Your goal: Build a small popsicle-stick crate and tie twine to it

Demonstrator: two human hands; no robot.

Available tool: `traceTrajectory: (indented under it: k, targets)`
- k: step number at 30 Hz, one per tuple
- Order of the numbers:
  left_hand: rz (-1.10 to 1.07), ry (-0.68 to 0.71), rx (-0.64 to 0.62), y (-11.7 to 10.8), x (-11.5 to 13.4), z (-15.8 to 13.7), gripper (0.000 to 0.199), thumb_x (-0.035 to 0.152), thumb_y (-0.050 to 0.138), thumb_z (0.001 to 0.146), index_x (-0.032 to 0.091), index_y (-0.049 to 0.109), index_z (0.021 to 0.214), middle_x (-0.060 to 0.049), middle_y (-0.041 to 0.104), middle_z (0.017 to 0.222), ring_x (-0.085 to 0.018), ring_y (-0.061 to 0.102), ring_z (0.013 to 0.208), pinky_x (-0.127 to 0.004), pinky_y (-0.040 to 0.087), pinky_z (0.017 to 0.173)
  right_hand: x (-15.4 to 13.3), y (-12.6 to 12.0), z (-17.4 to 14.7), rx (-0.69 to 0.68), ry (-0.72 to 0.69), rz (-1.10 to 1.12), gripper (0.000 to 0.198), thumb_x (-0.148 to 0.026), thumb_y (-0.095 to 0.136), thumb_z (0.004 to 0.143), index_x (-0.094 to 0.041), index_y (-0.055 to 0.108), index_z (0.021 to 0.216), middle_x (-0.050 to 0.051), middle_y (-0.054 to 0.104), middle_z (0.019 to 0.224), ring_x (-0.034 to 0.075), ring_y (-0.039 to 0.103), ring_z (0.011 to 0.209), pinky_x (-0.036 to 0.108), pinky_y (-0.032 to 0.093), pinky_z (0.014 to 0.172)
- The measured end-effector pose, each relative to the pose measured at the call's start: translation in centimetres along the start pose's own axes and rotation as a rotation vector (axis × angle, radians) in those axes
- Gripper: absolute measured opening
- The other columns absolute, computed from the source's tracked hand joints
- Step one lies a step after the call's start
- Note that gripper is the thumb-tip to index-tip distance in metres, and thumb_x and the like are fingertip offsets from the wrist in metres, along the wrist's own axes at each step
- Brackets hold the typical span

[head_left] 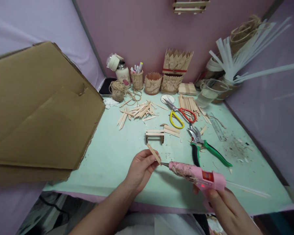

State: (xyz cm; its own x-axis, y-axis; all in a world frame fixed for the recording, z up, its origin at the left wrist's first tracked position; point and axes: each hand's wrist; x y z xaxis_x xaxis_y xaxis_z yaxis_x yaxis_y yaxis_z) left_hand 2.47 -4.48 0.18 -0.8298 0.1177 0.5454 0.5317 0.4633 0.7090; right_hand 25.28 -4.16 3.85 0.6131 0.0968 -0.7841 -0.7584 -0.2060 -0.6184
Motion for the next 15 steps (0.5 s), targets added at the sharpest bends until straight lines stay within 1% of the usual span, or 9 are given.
traceTrajectory:
  k: [3,6,8,11,13,15]
  targets:
    - [-0.005,-0.003,0.013,0.1,0.0,-0.1,0.030,0.021,0.093,0.053,0.012,0.075,0.075,-0.003,0.072,0.073,-0.010,0.065,0.067,-0.021,0.054,0.068,0.8,-0.6,0.3,-0.076,-0.057,-0.035,0.059,-0.069,0.039,0.088,-0.025,0.076,0.081,0.005,0.073,0.071,0.021,0.066,0.064,0.027,0.058,0.063]
    - [0.006,0.001,0.014,0.1,0.0,-0.2,0.029,0.021,0.093,0.052,0.012,0.075,0.074,-0.003,0.072,0.073,-0.010,0.065,0.067,-0.022,0.054,0.068,1.5,-0.9,0.5,-0.092,-0.094,-0.088,0.054,-0.065,0.041,0.090,-0.024,0.077,0.087,0.005,0.075,0.075,0.021,0.067,0.064,0.026,0.058,0.062]
    - [0.024,0.007,0.005,0.0,0.0,-0.2,0.028,0.021,0.092,0.054,0.012,0.075,0.074,-0.003,0.072,0.073,-0.011,0.065,0.068,-0.022,0.054,0.068,1.7,-1.0,0.7,-0.103,-0.127,-0.111,0.053,-0.062,0.041,0.091,-0.023,0.077,0.090,0.005,0.074,0.071,0.020,0.067,0.060,0.026,0.057,0.058]
    - [0.042,0.018,-0.009,0.0,-0.1,-0.2,0.026,0.021,0.091,0.055,0.012,0.075,0.074,-0.003,0.072,0.075,-0.011,0.065,0.070,-0.022,0.054,0.069,1.6,-0.9,1.1,-0.143,-0.177,-0.133,0.053,-0.059,0.039,0.094,-0.022,0.077,0.089,0.005,0.071,0.064,0.020,0.065,0.055,0.026,0.055,0.053]
    - [0.051,0.019,-0.014,-0.1,-0.1,-0.2,0.027,0.022,0.091,0.056,0.013,0.075,0.075,-0.003,0.072,0.075,-0.011,0.065,0.070,-0.022,0.053,0.069,1.5,-1.0,1.2,-0.133,-0.212,-0.157,0.051,-0.057,0.040,0.094,-0.022,0.077,0.090,0.006,0.073,0.069,0.021,0.067,0.059,0.028,0.056,0.056]
    - [0.066,0.013,-0.017,-0.1,-0.1,-0.3,0.027,0.023,0.091,0.055,0.013,0.075,0.075,-0.003,0.071,0.074,-0.011,0.064,0.069,-0.021,0.053,0.068,1.7,-1.4,1.2,-0.068,-0.251,-0.194,0.047,-0.055,0.042,0.093,-0.023,0.076,0.092,0.006,0.074,0.075,0.023,0.068,0.065,0.029,0.057,0.061]
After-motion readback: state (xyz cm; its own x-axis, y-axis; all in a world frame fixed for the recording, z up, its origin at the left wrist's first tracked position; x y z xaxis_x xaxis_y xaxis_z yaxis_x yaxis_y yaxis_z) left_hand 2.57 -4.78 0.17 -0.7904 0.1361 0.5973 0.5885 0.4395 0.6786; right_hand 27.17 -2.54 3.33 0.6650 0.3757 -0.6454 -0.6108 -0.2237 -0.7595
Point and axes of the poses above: each hand's wrist, its own z-axis towards the middle knuckle, its own y-axis out of the palm, x = y × z
